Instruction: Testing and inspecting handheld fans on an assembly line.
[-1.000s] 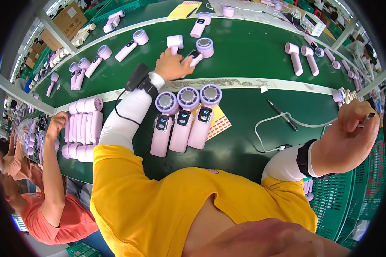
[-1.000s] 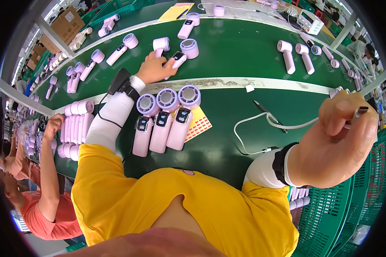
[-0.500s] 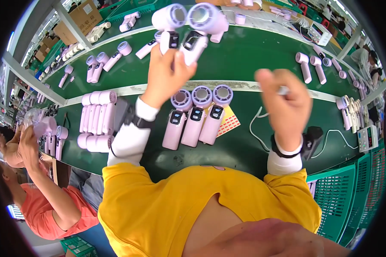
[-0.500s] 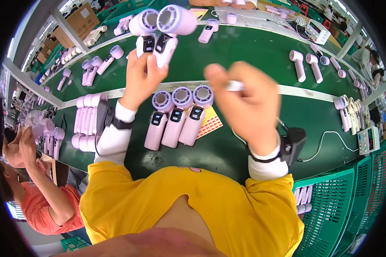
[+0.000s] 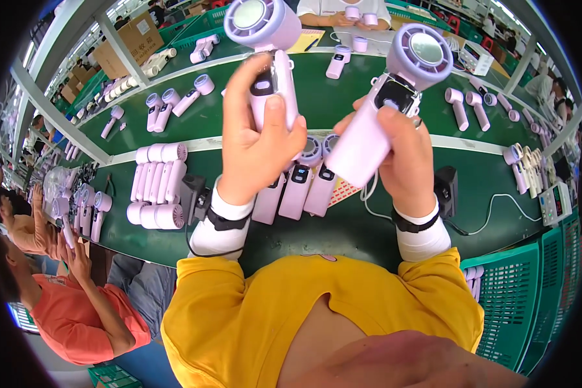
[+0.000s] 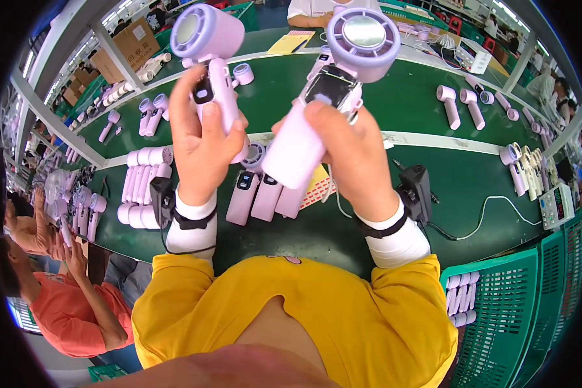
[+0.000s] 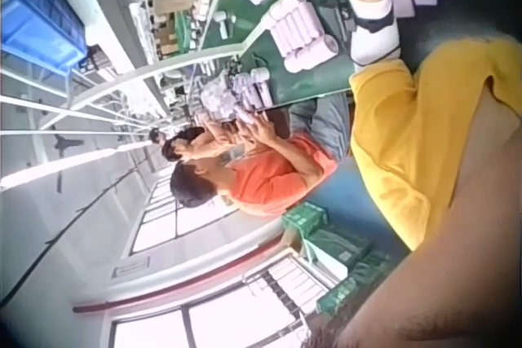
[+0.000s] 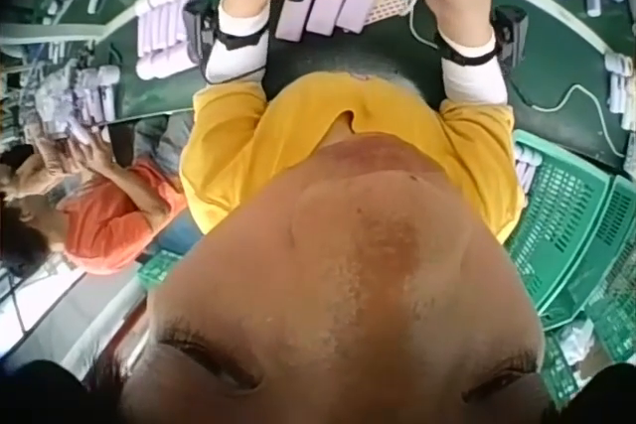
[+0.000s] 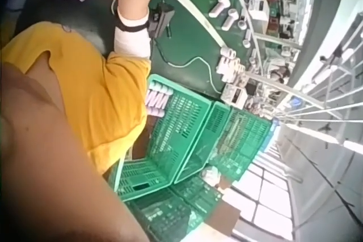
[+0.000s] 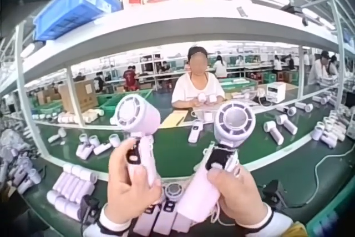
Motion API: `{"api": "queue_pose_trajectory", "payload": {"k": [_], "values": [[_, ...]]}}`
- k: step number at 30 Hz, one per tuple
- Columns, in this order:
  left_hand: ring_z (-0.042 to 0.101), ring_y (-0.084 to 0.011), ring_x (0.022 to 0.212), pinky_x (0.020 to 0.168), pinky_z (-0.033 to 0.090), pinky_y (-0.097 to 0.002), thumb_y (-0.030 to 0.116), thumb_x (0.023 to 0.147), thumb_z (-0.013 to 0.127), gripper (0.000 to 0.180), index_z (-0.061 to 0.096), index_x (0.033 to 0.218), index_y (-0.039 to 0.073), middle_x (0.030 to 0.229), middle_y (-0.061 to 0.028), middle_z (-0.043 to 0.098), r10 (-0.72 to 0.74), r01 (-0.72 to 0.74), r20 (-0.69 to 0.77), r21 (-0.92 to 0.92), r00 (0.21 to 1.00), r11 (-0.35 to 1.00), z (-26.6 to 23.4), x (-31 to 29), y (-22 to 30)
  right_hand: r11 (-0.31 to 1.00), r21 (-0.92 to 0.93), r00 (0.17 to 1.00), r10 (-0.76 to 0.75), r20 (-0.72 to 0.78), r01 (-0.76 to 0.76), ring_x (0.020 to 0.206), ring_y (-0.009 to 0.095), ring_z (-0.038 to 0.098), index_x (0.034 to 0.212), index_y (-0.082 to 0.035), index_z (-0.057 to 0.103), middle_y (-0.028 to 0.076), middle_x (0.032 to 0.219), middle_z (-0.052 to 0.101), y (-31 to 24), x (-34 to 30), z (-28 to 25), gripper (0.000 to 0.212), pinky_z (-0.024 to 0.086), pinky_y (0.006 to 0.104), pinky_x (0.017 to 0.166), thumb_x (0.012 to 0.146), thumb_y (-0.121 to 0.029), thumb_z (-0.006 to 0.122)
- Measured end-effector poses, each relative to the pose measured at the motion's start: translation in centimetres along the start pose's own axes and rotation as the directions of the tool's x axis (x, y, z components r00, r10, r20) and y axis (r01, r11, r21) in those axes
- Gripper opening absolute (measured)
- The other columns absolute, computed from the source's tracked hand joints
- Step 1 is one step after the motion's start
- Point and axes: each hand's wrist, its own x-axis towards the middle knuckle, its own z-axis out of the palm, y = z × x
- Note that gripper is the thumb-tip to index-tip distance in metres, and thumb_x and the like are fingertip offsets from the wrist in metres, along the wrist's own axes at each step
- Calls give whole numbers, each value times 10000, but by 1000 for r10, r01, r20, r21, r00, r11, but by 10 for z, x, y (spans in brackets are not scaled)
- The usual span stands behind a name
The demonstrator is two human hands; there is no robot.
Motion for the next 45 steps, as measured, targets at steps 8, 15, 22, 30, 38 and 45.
{"api": "queue_pose_trajectory", "payload": {"k": [8, 15, 22, 30, 38, 45], "values": [[512, -143, 847, 699, 431, -267, 102, 713, 636, 561, 314, 1160, -3, 1038, -131, 487, 81, 59, 436, -298, 896, 953, -13, -15, -1, 991, 136, 999, 20, -39, -14, 665, 171, 574, 1004, 11, 496, 117, 827, 590, -6, 6, -24, 402, 475, 257, 596, 743, -291, 534], [550, -180, 842, 737, 442, -308, 156, 702, 673, 584, 317, 1131, -17, 941, -138, 528, 123, -262, 622, 136, 773, 955, -2, -11, -14, 981, 10, 981, -193, -16, 193, 657, 152, 565, 987, 5, 516, 99, 833, 579, -11, -5, -31, 394, 468, 251, 578, 732, -294, 546], [568, -219, 837, 689, 460, -309, 107, 715, 649, 533, 316, 1108, -30, 901, -116, 522, -271, 340, 646, 19, 714, 940, 0, -7, -3, 994, -93, 960, -74, -270, 51, 653, 120, 550, 983, 11, 530, 80, 826, 580, -18, -4, -17, 330, 450, 231, 565, 764, -236, 526], [572, -224, 803, 649, 484, -337, -16, 712, 530, 495, 276, 1138, -6, 942, -131, 492, -464, 708, 546, -428, 698, 562, -5, -1, -4, 923, -204, 945, 318, -75, -327, 704, 113, 548, 983, 11, 536, 57, 785, 583, 3, 20, -33, 324, 433, 221, 617, 774, -236, 515], [562, -215, 745, 630, 487, -360, -78, 698, 401, 519, 213, 1172, 19, 981, -155, 472, -251, 553, 538, -524, 805, 648, -1, -7, -5, 968, -184, 982, 181, 52, -169, 727, 132, 536, 1019, 19, 505, 76, 817, 574, 0, 10, -19, 384, 433, 238, 641, 701, -197, 504], [551, -194, 702, 617, 483, -344, -114, 682, 369, 589, 146, 1208, 29, 977, -160, 472, -197, 483, 536, -466, 821, 742, 5, -18, -1, 997, -78, 994, 31, 103, -23, 798, 126, 529, 1078, 13, 459, 60, 894, 554, 6, 5, -14, 355, 432, 265, 733, 735, -60, 515]]}}
